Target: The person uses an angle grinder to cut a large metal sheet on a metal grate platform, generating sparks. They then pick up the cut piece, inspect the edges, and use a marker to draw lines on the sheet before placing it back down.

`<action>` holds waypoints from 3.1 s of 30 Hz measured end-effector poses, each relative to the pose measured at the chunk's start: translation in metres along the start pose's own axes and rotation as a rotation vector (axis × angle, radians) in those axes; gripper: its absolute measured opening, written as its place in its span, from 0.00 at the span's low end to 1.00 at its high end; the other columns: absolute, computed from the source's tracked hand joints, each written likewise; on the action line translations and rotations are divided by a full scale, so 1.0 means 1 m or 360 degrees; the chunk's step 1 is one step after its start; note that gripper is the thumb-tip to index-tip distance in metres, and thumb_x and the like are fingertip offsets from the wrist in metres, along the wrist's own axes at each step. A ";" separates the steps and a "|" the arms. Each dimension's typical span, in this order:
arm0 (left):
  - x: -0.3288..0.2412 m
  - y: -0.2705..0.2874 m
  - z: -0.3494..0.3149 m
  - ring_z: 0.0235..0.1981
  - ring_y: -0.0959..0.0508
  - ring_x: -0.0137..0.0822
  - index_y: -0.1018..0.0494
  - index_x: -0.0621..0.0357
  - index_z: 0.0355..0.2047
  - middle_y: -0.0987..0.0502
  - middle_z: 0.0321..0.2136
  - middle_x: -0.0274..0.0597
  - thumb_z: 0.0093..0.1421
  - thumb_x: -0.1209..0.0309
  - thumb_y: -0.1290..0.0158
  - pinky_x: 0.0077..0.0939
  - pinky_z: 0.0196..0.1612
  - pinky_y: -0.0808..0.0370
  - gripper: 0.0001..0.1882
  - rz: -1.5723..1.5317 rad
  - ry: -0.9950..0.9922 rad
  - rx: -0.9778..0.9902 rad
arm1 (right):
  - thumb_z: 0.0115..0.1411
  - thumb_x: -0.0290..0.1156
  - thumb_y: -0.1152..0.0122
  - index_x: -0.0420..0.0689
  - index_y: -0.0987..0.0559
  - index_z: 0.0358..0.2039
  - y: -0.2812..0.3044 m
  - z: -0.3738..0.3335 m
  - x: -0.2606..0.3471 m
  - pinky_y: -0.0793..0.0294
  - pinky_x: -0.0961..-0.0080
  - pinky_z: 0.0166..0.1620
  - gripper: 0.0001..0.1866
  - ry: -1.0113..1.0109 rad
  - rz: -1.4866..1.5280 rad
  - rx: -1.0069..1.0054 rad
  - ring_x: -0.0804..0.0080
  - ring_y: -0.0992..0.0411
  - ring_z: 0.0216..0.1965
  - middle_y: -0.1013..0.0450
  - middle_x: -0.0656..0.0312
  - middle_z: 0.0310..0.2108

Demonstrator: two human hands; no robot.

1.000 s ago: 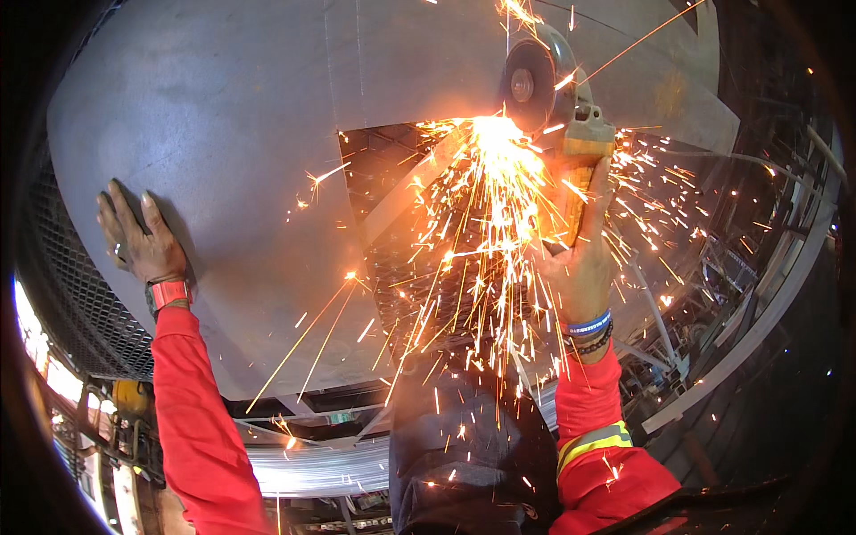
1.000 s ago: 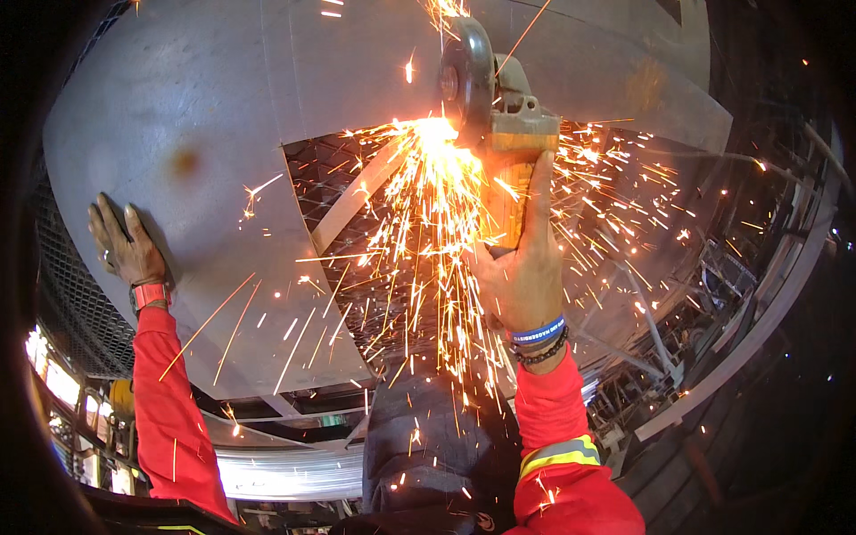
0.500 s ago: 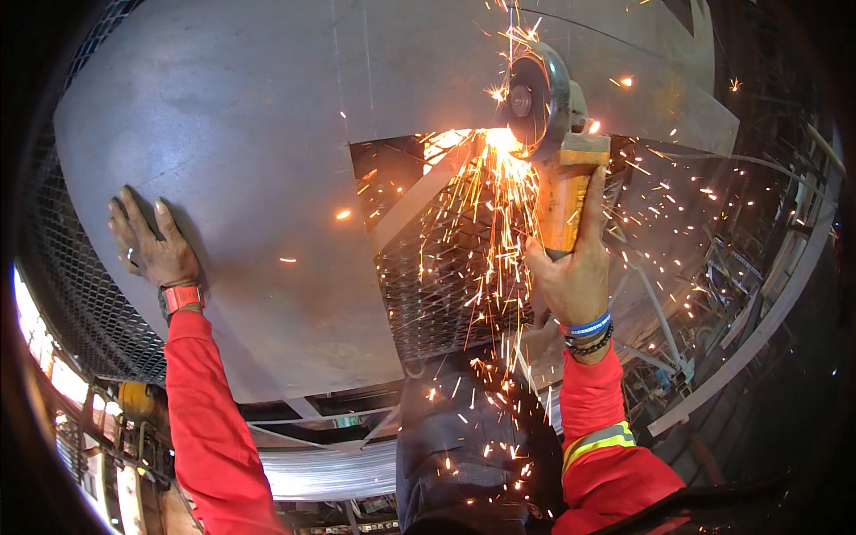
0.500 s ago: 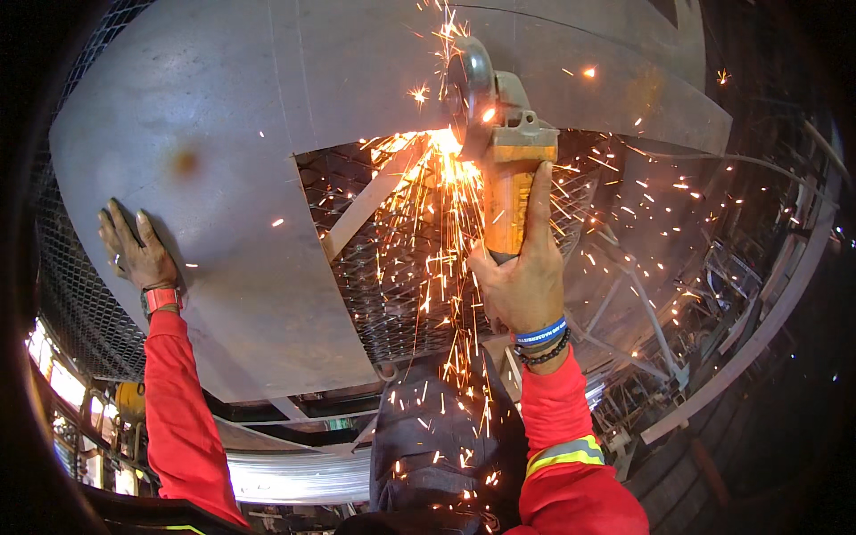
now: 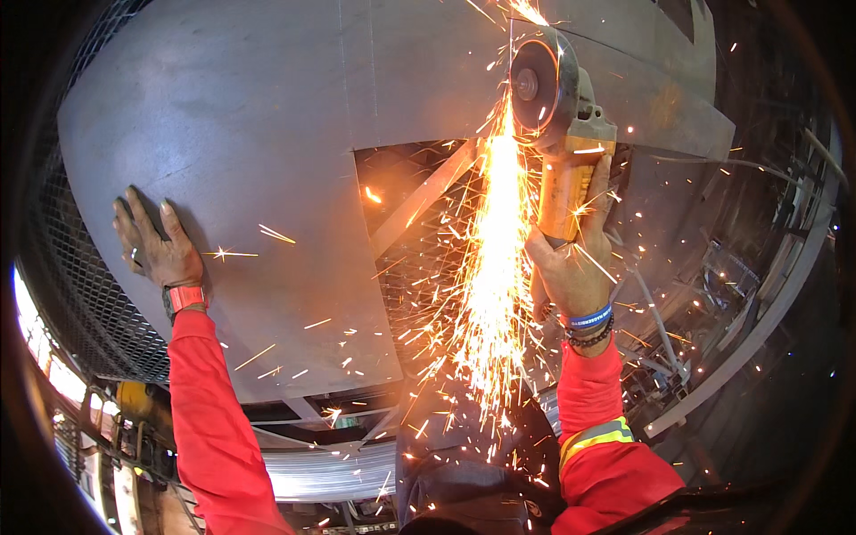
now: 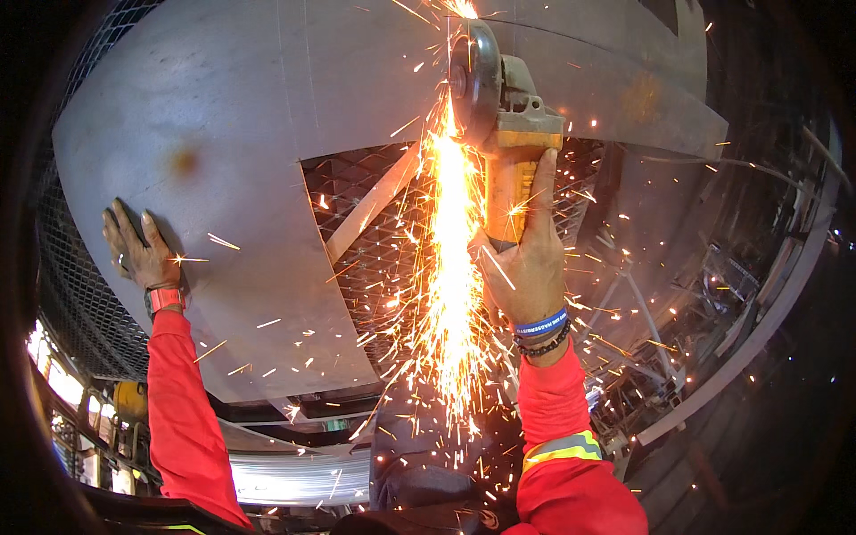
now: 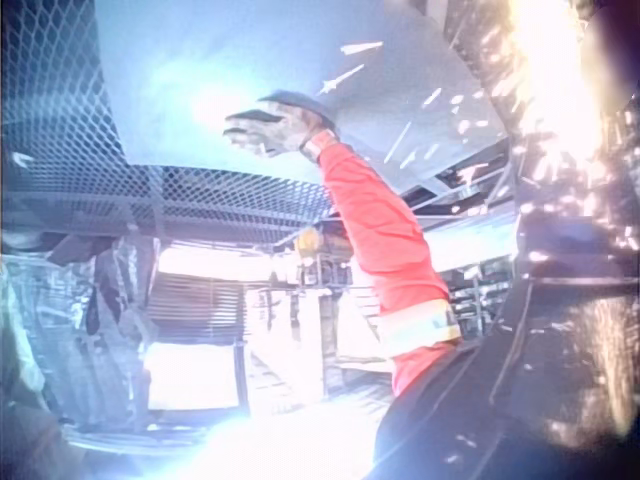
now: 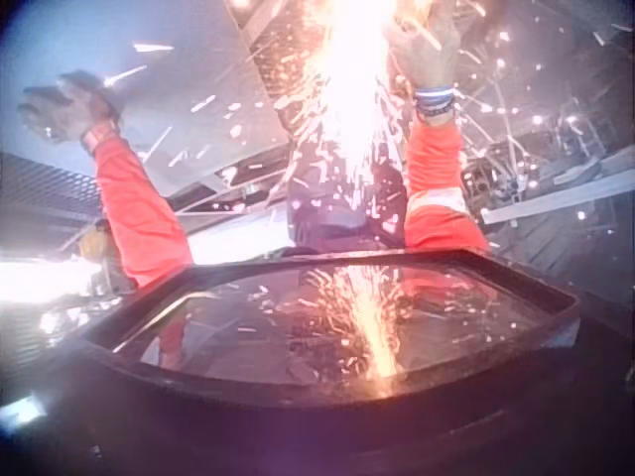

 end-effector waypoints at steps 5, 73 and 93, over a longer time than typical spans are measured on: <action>-0.001 0.000 0.000 0.73 0.54 0.44 0.50 0.34 0.71 0.53 0.72 0.36 0.69 0.43 0.66 0.61 0.68 0.63 0.33 -0.0016 0.0005 0.0007 | 0.47 0.28 0.40 0.48 0.61 0.72 0.006 -0.003 0.008 0.20 0.61 0.36 0.55 -0.0128 -0.0114 0.0095 0.48 0.21 0.34 0.25 0.39 0.45; -0.014 0.016 -0.002 0.73 0.57 0.43 0.50 0.45 0.71 0.55 0.72 0.39 0.66 0.55 0.57 0.57 0.70 0.64 0.34 0.0130 0.0034 0.0110 | 0.48 0.32 0.35 0.47 0.62 0.72 0.014 0.019 0.016 0.23 0.55 0.38 0.58 -0.0117 -0.0125 0.0089 0.39 0.24 0.37 0.29 0.33 0.45; -0.007 0.006 -0.002 0.73 0.55 0.42 0.50 0.36 0.71 0.54 0.72 0.35 0.69 0.48 0.62 0.59 0.69 0.62 0.32 0.0009 -0.0012 0.0005 | 0.47 0.29 0.37 0.47 0.62 0.72 0.010 0.036 0.025 0.23 0.54 0.44 0.58 -0.0142 -0.0021 0.0101 0.34 0.25 0.44 0.30 0.31 0.49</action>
Point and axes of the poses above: each hand's wrist, its own z-axis towards the middle knuckle, its own y-axis out of the back of the hand, x = y × z, the point moved 4 cm from there along z, towards the middle knuckle
